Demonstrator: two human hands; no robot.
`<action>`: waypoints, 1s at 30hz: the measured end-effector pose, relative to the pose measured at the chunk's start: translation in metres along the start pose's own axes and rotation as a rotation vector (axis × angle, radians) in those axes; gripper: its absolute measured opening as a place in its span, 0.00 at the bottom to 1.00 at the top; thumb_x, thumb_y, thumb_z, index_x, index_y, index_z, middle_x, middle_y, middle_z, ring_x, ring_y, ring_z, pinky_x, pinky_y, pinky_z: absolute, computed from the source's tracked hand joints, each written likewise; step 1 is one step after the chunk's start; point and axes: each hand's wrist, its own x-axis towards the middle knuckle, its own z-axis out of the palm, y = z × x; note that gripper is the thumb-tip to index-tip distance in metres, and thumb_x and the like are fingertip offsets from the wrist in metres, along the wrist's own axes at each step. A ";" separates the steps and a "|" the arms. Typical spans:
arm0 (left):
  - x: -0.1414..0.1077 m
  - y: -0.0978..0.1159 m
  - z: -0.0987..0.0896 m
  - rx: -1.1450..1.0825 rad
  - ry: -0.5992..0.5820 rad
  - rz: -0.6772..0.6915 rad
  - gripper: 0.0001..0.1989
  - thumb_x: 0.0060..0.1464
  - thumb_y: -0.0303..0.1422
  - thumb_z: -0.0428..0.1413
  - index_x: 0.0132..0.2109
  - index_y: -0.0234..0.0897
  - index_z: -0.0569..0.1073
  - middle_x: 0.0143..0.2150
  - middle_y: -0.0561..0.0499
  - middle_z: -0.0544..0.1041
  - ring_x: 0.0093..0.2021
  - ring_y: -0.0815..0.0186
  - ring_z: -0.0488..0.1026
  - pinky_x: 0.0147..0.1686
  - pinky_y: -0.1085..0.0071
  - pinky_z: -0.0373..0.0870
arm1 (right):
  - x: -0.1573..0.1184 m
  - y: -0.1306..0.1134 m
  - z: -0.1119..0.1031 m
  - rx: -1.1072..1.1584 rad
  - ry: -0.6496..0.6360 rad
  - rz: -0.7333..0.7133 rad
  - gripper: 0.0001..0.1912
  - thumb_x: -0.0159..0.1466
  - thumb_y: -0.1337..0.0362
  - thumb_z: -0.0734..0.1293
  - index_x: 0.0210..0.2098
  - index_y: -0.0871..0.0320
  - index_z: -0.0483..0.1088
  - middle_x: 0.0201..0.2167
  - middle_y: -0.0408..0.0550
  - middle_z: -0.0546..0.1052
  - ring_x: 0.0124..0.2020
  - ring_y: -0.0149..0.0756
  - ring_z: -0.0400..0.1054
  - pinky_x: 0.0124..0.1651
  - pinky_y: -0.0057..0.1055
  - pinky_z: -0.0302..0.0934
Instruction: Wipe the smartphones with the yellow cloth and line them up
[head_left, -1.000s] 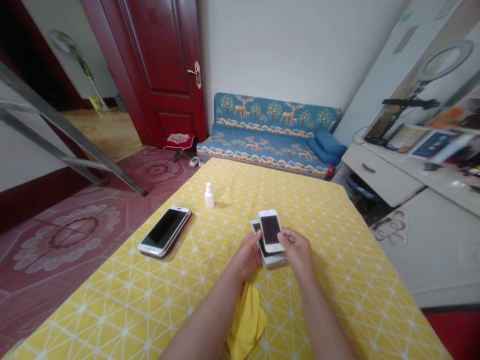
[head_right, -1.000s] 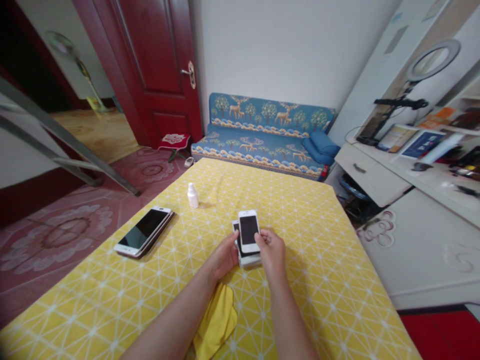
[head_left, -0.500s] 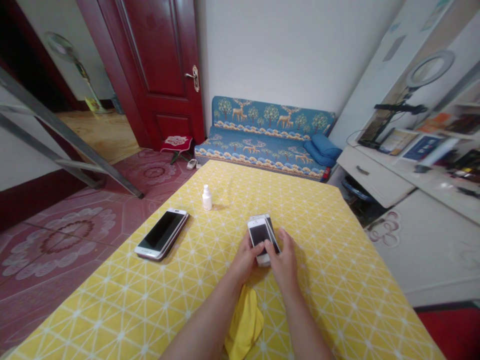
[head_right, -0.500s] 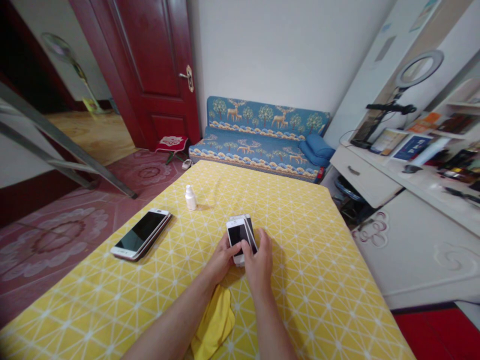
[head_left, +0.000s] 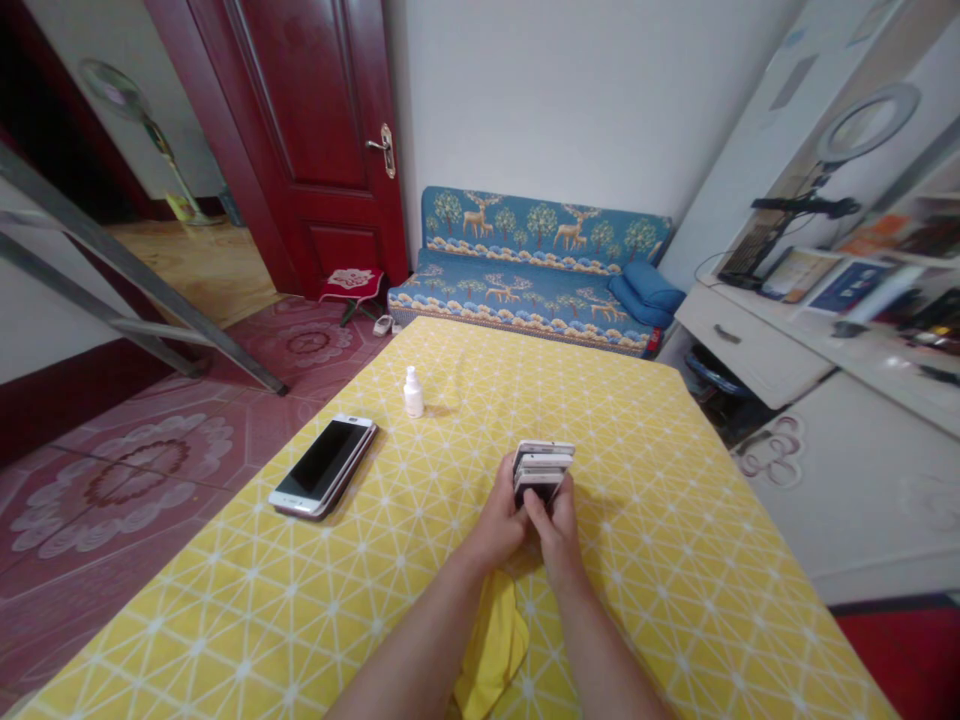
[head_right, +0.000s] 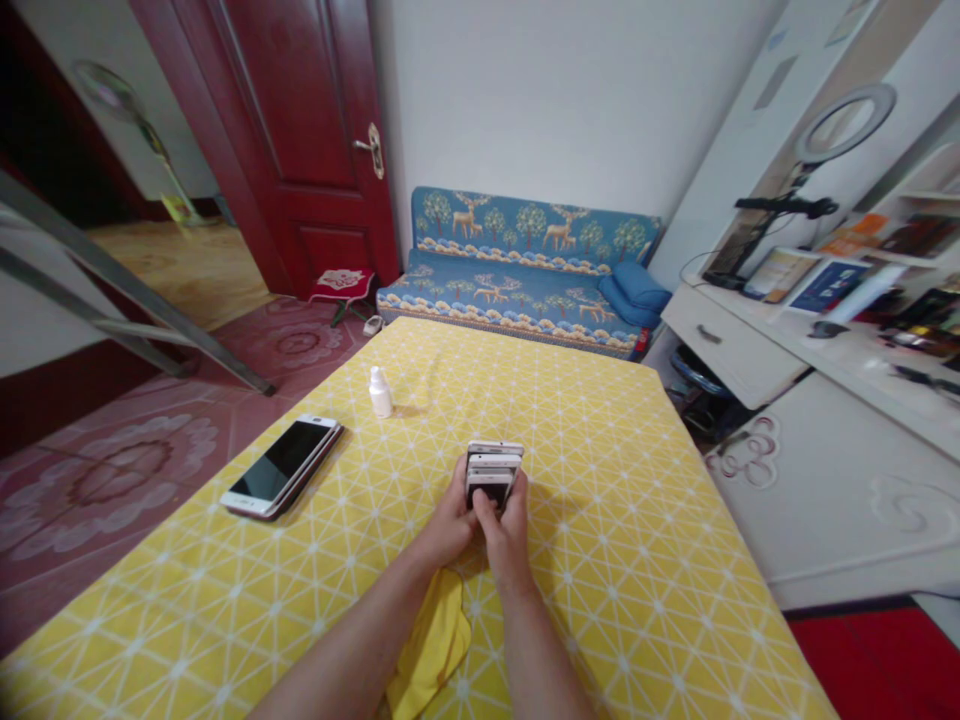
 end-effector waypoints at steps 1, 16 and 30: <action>0.000 0.000 0.000 0.008 0.002 0.002 0.29 0.47 0.23 0.60 0.57 0.41 0.66 0.55 0.46 0.71 0.57 0.58 0.65 0.61 0.63 0.54 | 0.000 0.000 0.000 -0.009 -0.003 0.006 0.26 0.60 0.53 0.66 0.55 0.54 0.58 0.49 0.52 0.73 0.51 0.42 0.69 0.52 0.38 0.63; 0.011 -0.005 -0.029 0.205 0.339 -0.035 0.24 0.43 0.26 0.61 0.50 0.40 0.71 0.48 0.47 0.76 0.50 0.56 0.71 0.54 0.64 0.62 | 0.008 0.018 -0.002 -0.178 0.049 0.004 0.24 0.64 0.49 0.59 0.51 0.58 0.70 0.53 0.56 0.73 0.52 0.44 0.68 0.55 0.41 0.62; -0.017 0.075 -0.148 0.988 0.504 -0.226 0.20 0.46 0.32 0.59 0.49 0.36 0.73 0.42 0.44 0.79 0.47 0.53 0.74 0.48 0.62 0.67 | 0.011 0.011 0.004 -0.265 -0.067 -0.049 0.15 0.63 0.54 0.62 0.39 0.57 0.75 0.39 0.50 0.77 0.39 0.39 0.72 0.41 0.33 0.66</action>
